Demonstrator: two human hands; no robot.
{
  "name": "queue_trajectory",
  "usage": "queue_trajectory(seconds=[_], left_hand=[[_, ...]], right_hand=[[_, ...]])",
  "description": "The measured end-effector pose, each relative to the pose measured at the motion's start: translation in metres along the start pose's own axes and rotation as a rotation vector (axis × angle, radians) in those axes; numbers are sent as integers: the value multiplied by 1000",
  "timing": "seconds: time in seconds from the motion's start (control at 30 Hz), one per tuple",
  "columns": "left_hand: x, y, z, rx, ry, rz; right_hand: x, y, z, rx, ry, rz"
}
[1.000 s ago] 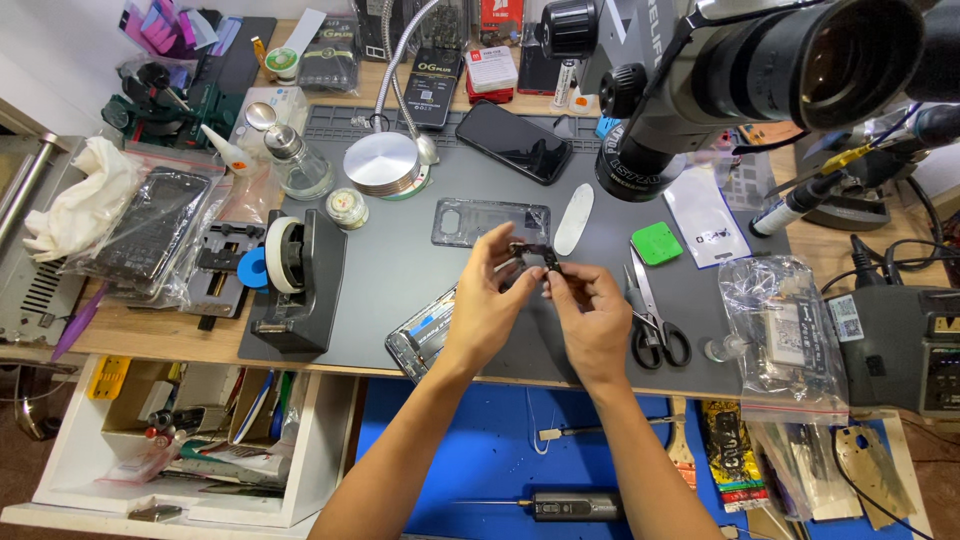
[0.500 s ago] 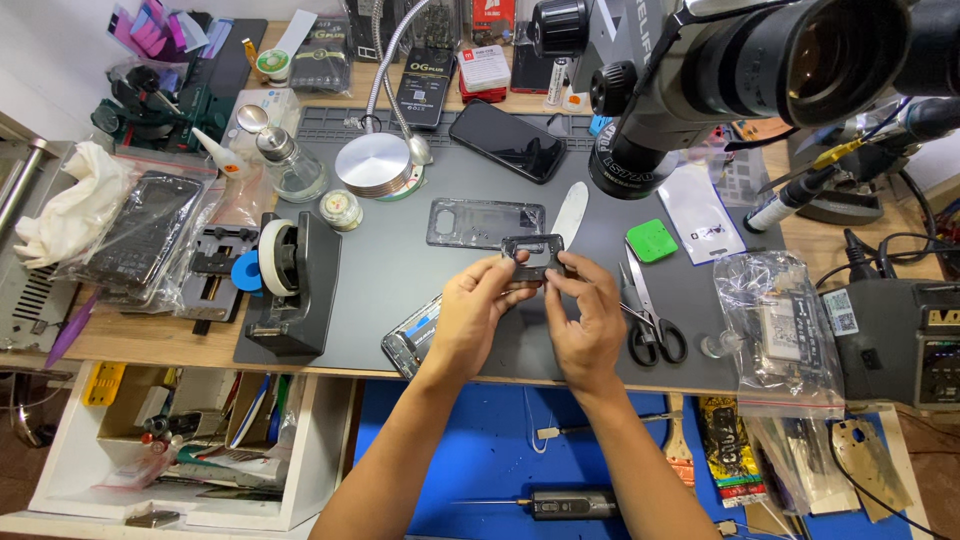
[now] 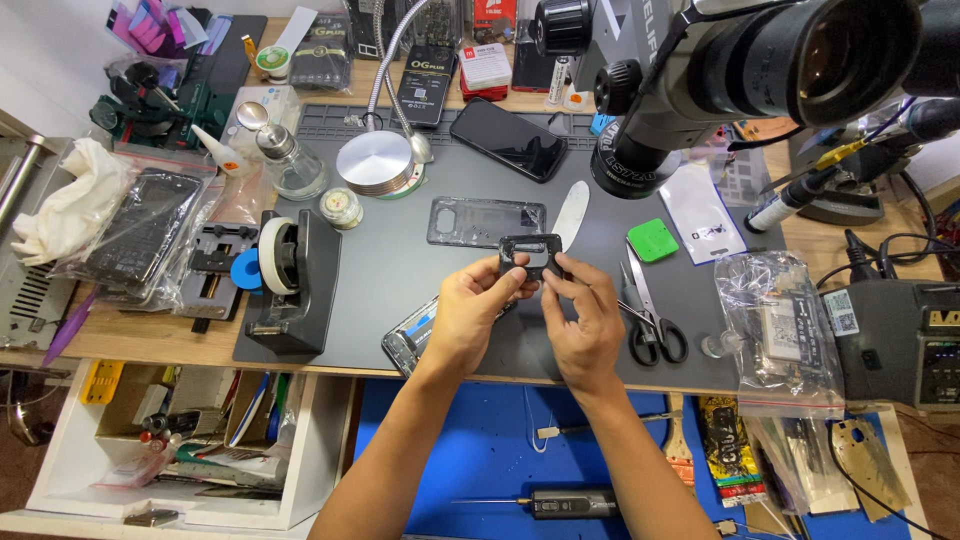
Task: The person cleans the internal components of a disassembled smartphone with a cotton swab, then uses a metal spudger to pry and remove a small metal bracket from the device's interior.
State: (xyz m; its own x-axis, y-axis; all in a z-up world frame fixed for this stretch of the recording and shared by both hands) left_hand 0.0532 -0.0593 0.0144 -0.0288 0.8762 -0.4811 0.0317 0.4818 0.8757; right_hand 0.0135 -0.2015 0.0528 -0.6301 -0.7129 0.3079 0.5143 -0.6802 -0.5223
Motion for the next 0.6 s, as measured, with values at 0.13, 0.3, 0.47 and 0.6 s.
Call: queue_trajectory(seconds=[0.13, 0.3, 0.47, 0.6], left_hand=[[0, 1, 0, -10, -7, 17], [-3, 14, -2, 30, -3, -45], [1, 14, 2, 56, -16, -111], [4, 11, 8, 90, -12, -124]], right_hand=[[-1, 0, 2, 7, -5, -12], [-1, -2, 3, 7, -12, -24], [-1, -3, 2, 0, 0, -27], [0, -1, 2, -7, 5, -23]])
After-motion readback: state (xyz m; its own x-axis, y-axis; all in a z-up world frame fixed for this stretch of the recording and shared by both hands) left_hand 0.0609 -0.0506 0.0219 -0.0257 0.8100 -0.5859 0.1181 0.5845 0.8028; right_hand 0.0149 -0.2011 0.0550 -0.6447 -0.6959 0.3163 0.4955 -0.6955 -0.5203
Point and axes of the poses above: each hand's wrist, its own z-axis towards the middle knuckle, its own x-axis out of the back of the hand, y = z × x, the point moved 4 cm from there along z, towards the middle knuckle, and after that the axes turned 4 degrees about -x, right-handed, at the moved point
